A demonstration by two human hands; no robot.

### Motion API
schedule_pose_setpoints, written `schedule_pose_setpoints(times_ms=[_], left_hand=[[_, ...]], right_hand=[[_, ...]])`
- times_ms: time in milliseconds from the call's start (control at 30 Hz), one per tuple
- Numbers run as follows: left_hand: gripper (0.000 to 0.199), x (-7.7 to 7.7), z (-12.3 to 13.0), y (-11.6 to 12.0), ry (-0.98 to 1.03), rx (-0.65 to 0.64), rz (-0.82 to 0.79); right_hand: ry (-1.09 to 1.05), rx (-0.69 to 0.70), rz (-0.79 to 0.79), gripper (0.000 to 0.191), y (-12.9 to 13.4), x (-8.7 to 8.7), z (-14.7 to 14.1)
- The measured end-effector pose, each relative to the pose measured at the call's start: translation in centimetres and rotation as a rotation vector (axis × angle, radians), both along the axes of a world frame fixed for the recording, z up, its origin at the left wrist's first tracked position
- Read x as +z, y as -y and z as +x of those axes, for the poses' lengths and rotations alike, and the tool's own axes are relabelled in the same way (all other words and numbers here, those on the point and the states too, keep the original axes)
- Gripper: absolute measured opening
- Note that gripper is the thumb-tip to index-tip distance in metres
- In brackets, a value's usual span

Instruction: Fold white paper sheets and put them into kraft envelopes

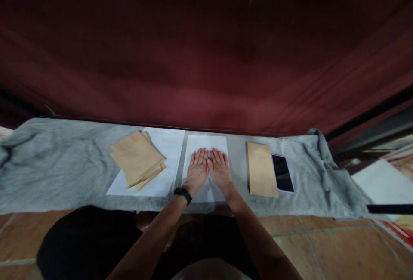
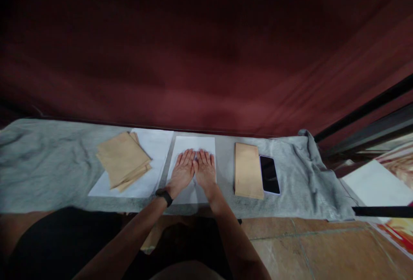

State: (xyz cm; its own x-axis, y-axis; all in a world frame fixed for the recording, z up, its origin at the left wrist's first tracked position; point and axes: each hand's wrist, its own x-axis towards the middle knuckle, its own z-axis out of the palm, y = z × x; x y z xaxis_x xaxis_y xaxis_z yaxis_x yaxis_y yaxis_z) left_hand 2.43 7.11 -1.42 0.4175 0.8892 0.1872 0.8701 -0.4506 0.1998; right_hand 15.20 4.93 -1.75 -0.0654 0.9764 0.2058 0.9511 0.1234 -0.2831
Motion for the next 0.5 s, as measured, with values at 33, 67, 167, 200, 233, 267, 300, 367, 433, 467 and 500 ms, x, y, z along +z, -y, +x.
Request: schedule_pose_setpoints(times_ms=[33, 67, 167, 200, 233, 267, 300, 367, 433, 467, 500], left_hand=[[0.057, 0.0, 0.0, -0.1, -0.008, -0.007, -0.004], [0.057, 0.0, 0.0, -0.2, -0.014, -0.013, -0.009], [0.057, -0.1, 0.0, -0.5, -0.025, -0.02, -0.02], [0.058, -0.2, 0.0, -0.6, -0.026, -0.018, -0.019], [0.058, -0.3, 0.0, -0.7, -0.025, -0.013, -0.017], [0.058, -0.4, 0.0, -0.7, -0.023, -0.007, -0.015], [0.058, -0.5, 0.0, -0.7, -0.019, 0.002, -0.013], [0.058, -0.7, 0.1, -0.7, -0.008, 0.021, -0.011], [0.058, -0.9, 0.1, -0.7, 0.006, 0.044, -0.005], [0.058, -1.0, 0.1, -0.7, 0.012, 0.055, -0.002], [0.058, -1.0, 0.1, -0.7, 0.014, 0.066, 0.001]], right_hand=[[0.001, 0.003, -0.005, 0.05, -0.1, 0.0, 0.0], [0.003, 0.003, -0.01, 0.05, -0.1, 0.0, 0.0], [0.017, 0.0, -0.03, 0.05, -0.4, 0.1, -0.1], [0.023, -0.002, -0.035, 0.05, -0.4, 0.2, -0.1], [0.028, -0.006, -0.039, 0.05, -0.5, 0.2, -0.1], [0.032, -0.011, -0.042, 0.05, -0.5, 0.2, -0.1], [0.034, -0.018, -0.043, 0.05, -0.6, 0.2, -0.1], [0.034, -0.037, -0.045, 0.05, -0.6, 0.1, -0.1], [0.03, -0.058, -0.045, 0.051, -0.6, 0.0, -0.2], [0.028, -0.069, -0.045, 0.051, -0.6, 0.0, -0.2], [0.027, -0.081, -0.044, 0.051, -0.6, -0.1, -0.3]])
